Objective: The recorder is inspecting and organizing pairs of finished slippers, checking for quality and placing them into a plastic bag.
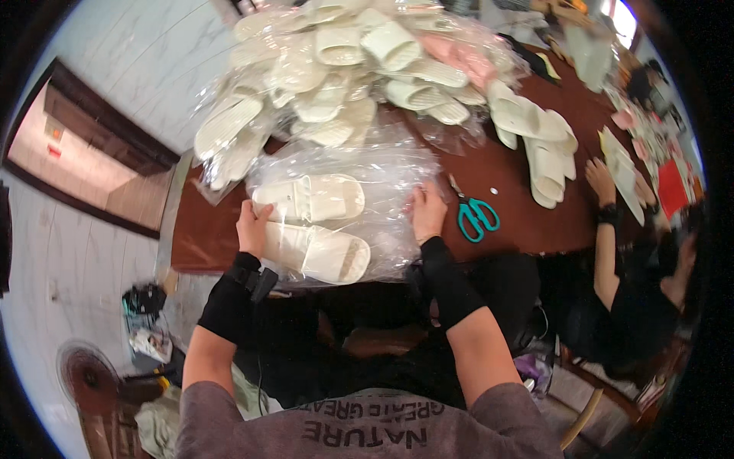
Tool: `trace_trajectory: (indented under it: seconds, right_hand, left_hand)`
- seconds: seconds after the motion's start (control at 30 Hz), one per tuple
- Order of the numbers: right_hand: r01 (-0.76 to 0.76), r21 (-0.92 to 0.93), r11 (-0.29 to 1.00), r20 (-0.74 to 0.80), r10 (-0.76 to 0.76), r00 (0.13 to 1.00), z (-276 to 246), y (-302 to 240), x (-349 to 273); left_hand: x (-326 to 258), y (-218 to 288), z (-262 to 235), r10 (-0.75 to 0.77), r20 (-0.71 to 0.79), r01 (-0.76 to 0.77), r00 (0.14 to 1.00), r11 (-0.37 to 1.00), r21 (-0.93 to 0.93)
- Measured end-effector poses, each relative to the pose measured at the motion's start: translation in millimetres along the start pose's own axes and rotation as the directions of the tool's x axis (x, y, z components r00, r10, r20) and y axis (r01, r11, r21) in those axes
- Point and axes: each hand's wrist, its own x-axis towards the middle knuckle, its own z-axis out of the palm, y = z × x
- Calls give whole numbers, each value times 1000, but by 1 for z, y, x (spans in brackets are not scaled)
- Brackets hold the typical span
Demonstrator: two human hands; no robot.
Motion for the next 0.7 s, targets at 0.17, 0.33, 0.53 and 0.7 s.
trace_trajectory:
  seconds: [0.17, 0.33, 0.53, 0.7]
  right_hand:
    - [-271, 181, 945, 157, 244, 957, -1, 3, 1]
    - [-80, 70, 994, 97, 73, 993, -1, 3, 2]
    - [-332, 165, 929, 156, 308, 939, -1, -7, 1]
    - [-296, 179, 938, 160, 270, 950, -2, -6, -1]
  left_hand:
    - [1, -52, -84, -88, -152, 105, 985, 989, 107]
    - [5, -89, -157, -83, -318, 55, 944, 994, -98]
    - [-4, -23, -196, -232, -177, 0, 956, 605, -796]
    - [-26, 64, -98, -338, -106, 104, 935, 547, -831]
